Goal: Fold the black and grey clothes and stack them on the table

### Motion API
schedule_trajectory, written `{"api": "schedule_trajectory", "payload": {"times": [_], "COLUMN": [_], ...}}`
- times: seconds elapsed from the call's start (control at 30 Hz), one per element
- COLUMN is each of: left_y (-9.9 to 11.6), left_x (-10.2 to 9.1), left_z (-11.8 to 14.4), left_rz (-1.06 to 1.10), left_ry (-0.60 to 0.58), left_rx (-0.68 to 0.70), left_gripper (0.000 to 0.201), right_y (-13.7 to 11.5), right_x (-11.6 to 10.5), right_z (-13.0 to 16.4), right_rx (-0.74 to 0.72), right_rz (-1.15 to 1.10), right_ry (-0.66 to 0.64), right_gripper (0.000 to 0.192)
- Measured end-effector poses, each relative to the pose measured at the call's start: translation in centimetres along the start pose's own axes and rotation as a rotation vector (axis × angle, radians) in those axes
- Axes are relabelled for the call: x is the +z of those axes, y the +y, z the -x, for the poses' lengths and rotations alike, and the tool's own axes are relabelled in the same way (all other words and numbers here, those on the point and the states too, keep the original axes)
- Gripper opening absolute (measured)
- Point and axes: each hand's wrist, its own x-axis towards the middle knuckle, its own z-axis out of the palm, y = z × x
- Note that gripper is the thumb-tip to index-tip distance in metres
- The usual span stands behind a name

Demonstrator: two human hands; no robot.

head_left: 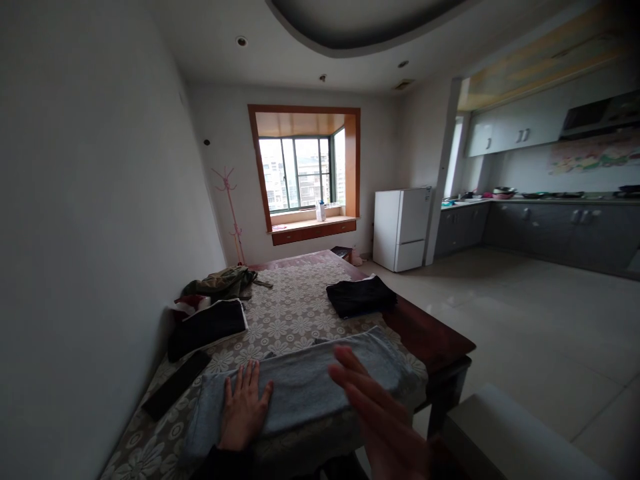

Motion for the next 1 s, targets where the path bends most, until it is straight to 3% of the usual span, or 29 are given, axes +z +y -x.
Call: {"api": "schedule_trajectory", "payload": {"times": [0.1,0.17,0.3,0.43,0.6,0.83,1.0], "left_y": [0.1,0.2,0.0,-0.4,-0.6,-0.9,-3.6], "left_x": [-0.1,0.0,0.6,0.9,0.8,1.0,1.1], "left_z": [0.0,0.0,-0.2,-0.1,-0.1,-0.4,-0.8], "left_rz": [-0.025,-0.044,-0.073,-0.049,0.014,0.051,0.032], "left_ry": [-0.001,-0.007,0.011,0.071,0.081,0.024,0.007], "left_rx": [0.006,0.014,0.029,0.070,0.045,0.012,0.038], "left_gripper": [0.071,0.069,0.066,0.065,0.070,0.074,0.071], "right_y": [4.5,7.6,11.9,13.3,15.6,21.4,24.7], "right_x": [4.7,8.5,15.0,17.7,15.8,8.1,3.1], "right_z": [-3.6,-4.6,-3.1,-1.2,-0.7,0.7,2.3], "right_rx": [-0.012,0.084,0.247,0.296,0.359,0.543,0.621], "right_rz": [-0.010,0.083,0.195,0.234,0.322,0.553,0.704], "right_ry": [-0.147,-0.310,-0.495,-0.517,-0.538,-0.537,-0.486], "right_gripper": [0.056,0.055,0.058,0.065,0.074,0.076,0.071]}}
